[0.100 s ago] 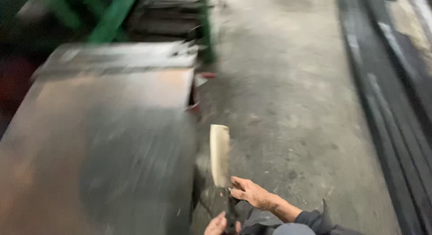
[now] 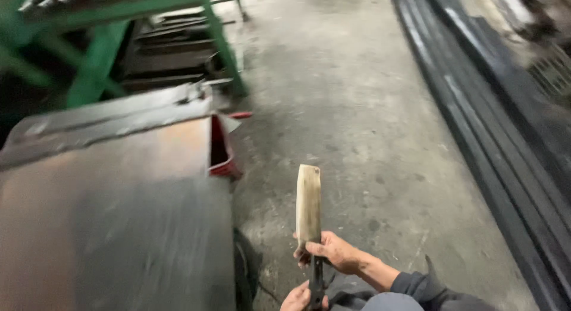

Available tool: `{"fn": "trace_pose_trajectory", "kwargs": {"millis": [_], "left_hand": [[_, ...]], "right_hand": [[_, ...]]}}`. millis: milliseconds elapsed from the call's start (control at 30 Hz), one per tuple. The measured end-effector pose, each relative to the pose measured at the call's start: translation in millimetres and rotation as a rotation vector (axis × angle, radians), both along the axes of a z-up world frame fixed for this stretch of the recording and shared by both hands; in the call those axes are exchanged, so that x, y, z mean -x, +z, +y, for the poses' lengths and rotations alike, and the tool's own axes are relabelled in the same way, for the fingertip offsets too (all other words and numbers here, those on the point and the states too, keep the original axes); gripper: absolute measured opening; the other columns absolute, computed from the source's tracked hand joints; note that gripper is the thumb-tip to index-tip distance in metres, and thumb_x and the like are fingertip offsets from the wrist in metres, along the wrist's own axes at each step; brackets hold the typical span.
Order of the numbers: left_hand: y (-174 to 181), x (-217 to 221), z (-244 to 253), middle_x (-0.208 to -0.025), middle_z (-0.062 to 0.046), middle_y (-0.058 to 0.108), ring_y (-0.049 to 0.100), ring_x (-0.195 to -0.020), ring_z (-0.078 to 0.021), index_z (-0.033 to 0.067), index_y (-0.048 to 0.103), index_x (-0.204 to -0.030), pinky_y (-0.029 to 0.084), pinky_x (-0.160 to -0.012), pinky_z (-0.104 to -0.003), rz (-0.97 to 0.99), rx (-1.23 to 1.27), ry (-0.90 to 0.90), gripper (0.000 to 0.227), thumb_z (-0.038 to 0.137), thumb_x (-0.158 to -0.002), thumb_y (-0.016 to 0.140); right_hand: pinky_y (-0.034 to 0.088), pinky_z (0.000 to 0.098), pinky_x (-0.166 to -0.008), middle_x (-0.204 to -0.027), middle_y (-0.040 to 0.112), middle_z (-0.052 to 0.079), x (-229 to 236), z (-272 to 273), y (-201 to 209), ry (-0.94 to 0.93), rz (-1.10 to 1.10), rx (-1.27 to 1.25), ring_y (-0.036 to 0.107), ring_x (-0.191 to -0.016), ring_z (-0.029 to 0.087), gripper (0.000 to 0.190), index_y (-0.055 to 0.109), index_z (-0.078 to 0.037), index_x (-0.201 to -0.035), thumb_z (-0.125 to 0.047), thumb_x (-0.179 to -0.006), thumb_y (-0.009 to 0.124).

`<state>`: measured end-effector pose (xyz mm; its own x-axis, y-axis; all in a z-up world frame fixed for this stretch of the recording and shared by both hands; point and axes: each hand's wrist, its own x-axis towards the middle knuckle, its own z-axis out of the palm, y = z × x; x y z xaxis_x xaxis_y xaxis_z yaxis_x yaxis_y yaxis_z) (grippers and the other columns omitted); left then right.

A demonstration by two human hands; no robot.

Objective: The person carries a cleaver-style knife across the workshop to a metal worktable, then cuts and trims dark rubber sheeting laid on the table, slicing off strips and separating cut pieces by hand. They reposition the rubber sheet and continue cutting along its edge, at one point holding a long cut strip up while trimming it with the knife.

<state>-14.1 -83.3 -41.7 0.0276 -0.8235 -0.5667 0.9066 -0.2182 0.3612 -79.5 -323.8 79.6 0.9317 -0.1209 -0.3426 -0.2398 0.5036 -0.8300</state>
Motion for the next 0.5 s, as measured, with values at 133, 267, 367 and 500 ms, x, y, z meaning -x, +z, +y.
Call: {"fn": "trace_pose_trajectory", "kwargs": {"millis": [133, 267, 367, 500], "left_hand": [[-28.6, -9.7, -119.8, -0.099, -0.015, 0.067, 0.065, -0.082, -0.0197, -0.0092, 0.054, -0.129, 0.055, -0.079, -0.038, 0.027, 0.296, -0.237, 0.049, 0.033, -0.109, 0.067], [-102.2, -21.4, -231.7, -0.108, -0.011, 0.069, 0.071, -0.100, -0.0167, -0.0053, 0.061, -0.135, 0.057, -0.093, -0.034, -0.368, 0.086, -0.445, 0.055, 0.035, -0.101, 0.076], [-132.6, -58.0, -272.0, -0.115, -0.009, 0.074, 0.071, -0.104, -0.0142, 0.0034, 0.064, -0.136, 0.056, -0.095, -0.031, -0.755, 0.013, -0.594, 0.055, 0.035, -0.093, 0.078], [-169.7, -120.1, -351.9, -0.110, -0.016, 0.079, 0.076, -0.103, -0.0207, 0.0058, 0.069, -0.128, 0.059, -0.092, -0.035, -1.043, -0.147, -0.535, 0.051, 0.029, -0.084, 0.081]], "right_hand": [[0.059, 0.0372, -0.082, -0.095, 0.077, 0.013, 41.9, -89.9, 12.9, -0.243, -0.037, -0.035, 0.073, -0.086, 0.021, 0.036, 0.071, 0.005, -0.106, -0.030, -0.100, 0.066], [0.060, 0.0388, -0.078, -0.086, 0.078, 0.011, 75.6, -190.6, -9.9, -0.536, 0.127, -0.066, 0.074, -0.079, 0.022, 0.035, 0.074, 0.003, -0.098, -0.031, -0.094, 0.066], [0.059, 0.0384, -0.075, -0.085, 0.079, 0.011, 84.5, -242.3, -42.1, -0.704, 0.321, -0.014, 0.074, -0.077, 0.021, 0.038, 0.076, 0.004, -0.097, -0.032, -0.092, 0.067], [0.057, 0.0365, -0.072, -0.082, 0.080, 0.011, 92.6, -336.1, -127.9, -0.768, 0.729, 0.232, 0.073, -0.073, 0.019, 0.044, 0.078, 0.004, -0.098, -0.038, -0.093, 0.066]]}}
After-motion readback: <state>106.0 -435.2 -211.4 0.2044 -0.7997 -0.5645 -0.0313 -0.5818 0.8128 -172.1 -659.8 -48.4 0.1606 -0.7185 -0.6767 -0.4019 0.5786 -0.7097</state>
